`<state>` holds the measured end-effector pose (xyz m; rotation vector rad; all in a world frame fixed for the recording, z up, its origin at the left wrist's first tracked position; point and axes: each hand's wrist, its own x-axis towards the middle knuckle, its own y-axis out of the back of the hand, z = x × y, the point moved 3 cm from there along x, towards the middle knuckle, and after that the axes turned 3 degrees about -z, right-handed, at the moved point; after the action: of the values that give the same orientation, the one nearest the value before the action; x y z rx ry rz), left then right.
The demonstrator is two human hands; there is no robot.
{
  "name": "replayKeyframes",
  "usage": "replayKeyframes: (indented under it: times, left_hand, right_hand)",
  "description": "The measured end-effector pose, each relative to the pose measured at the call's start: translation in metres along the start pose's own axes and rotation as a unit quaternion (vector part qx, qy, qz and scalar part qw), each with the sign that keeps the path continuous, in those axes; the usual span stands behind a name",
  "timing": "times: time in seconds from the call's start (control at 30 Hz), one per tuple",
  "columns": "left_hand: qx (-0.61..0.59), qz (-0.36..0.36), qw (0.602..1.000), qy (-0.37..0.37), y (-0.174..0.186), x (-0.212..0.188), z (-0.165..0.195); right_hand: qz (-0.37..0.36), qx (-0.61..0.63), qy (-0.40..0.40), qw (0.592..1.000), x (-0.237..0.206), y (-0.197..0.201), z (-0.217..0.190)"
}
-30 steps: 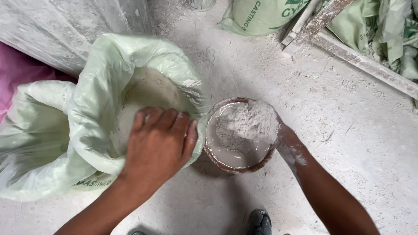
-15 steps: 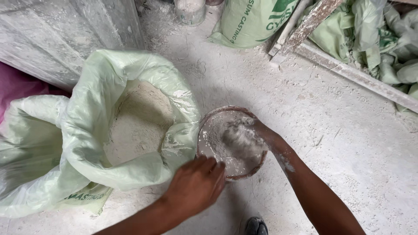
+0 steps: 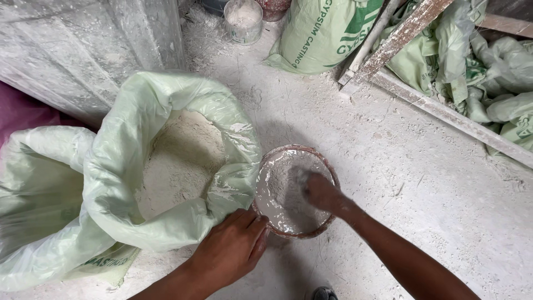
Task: The person breaks apart white plaster chunks in a clay bowl by hand, carries the bowl to a water tap, pours water from a pink plastic cup into the bowl, then scoops additional plaster powder from a green sack into the bowl with their hand.
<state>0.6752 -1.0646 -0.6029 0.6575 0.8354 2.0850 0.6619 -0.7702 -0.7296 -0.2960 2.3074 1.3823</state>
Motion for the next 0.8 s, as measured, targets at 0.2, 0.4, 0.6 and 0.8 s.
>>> replayKeyframes:
  times: [0.2, 0.4, 0.6, 0.8]
  left_hand:
    - [0.0, -0.041, 0.999, -0.013, 0.017, -0.005, -0.006]
    - [0.058, 0.032, 0.989, -0.132, 0.071, -0.034, 0.004]
    - [0.254, 0.235, 0.93, -0.12, 0.117, -0.044, -0.024]
    - [0.266, 0.303, 0.905, -0.135, 0.129, -0.048, -0.038]
  right_hand:
    - [-0.116, -0.107, 0.007, 0.987, -0.015, 0.023, -0.037]
    - [0.066, 0.1, 0.199, 0.973, -0.018, 0.093, -0.147]
    - [-0.041, 0.047, 0.282, 0.957, 0.083, -0.013, -0.275]
    - [-0.1, -0.037, 0.211, 0.972, 0.138, -0.078, -0.294]
